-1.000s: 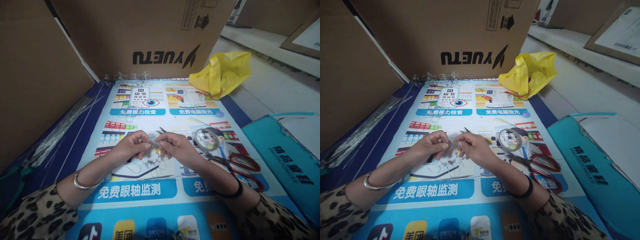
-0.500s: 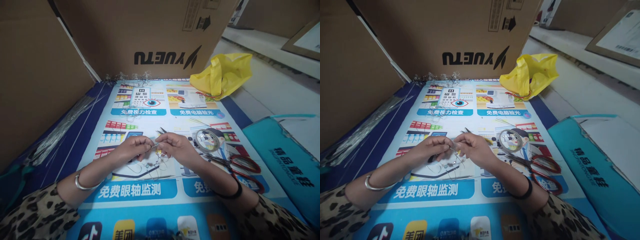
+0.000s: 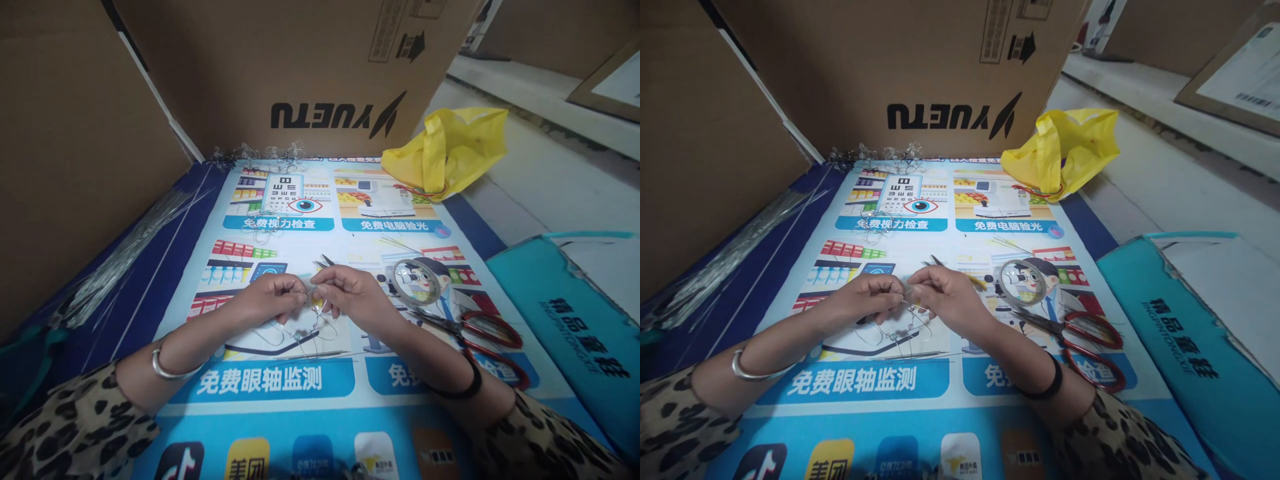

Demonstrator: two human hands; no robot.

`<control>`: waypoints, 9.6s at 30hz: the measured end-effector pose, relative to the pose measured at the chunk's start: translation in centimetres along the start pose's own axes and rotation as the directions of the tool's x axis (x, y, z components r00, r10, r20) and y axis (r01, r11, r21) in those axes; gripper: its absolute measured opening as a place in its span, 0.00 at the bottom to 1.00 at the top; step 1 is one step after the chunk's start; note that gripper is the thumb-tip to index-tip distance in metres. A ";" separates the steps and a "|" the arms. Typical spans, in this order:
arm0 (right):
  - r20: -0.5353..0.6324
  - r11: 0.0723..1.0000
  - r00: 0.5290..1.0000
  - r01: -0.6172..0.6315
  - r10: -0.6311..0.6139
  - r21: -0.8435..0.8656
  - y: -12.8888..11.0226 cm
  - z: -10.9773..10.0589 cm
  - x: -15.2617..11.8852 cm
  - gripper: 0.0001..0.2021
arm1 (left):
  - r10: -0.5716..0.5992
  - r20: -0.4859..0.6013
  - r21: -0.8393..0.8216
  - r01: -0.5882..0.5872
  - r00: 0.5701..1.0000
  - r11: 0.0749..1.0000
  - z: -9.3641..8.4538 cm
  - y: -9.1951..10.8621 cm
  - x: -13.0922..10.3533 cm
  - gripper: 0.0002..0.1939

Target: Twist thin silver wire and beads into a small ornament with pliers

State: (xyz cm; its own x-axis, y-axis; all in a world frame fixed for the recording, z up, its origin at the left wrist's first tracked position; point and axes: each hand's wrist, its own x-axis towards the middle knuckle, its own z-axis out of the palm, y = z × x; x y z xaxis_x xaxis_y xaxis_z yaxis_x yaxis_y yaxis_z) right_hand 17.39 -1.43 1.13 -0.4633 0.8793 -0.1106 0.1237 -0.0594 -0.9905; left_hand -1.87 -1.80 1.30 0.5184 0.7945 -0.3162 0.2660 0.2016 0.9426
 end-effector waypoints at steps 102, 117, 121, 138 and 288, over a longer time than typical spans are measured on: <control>-0.025 0.427 0.959 0.102 -0.282 -0.899 -1.5 -2.5 -0.6 0.10 | -0.016 -0.032 -0.172 0.011 0.999 0.985 -0.3 -0.4 -0.2 0.07; 0.094 0.072 0.995 0.096 -0.027 -0.993 -0.9 -2.5 -1.8 0.21 | -0.027 -0.116 -0.197 0.004 0.993 0.980 -0.3 -0.3 -0.2 0.09; 0.117 0.092 0.993 0.119 -0.023 -0.989 -0.9 -2.9 -2.2 0.24 | -0.011 -0.143 -0.201 -0.018 0.990 0.979 -0.2 -0.4 -0.1 0.09; -0.068 -0.083 0.992 -0.076 -0.105 -0.994 0.8 -0.1 -0.6 0.30 | 0.024 -0.310 -0.181 -0.084 0.950 0.980 0.0 -0.9 0.2 0.06; -0.243 0.301 0.956 -0.186 -0.164 -0.935 -1.1 6.0 -1.7 0.15 | 0.430 -0.669 0.393 -0.203 0.606 0.897 0.7 -2.3 0.8 0.06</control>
State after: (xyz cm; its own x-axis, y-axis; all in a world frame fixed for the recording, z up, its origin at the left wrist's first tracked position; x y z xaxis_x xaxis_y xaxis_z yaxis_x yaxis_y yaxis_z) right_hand 12.80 -5.67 1.96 -0.2500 0.9653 0.0761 0.9441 0.2604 -0.2020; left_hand -1.53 -1.99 -1.21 -0.1154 0.9514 0.2856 0.4532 -0.2054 0.8674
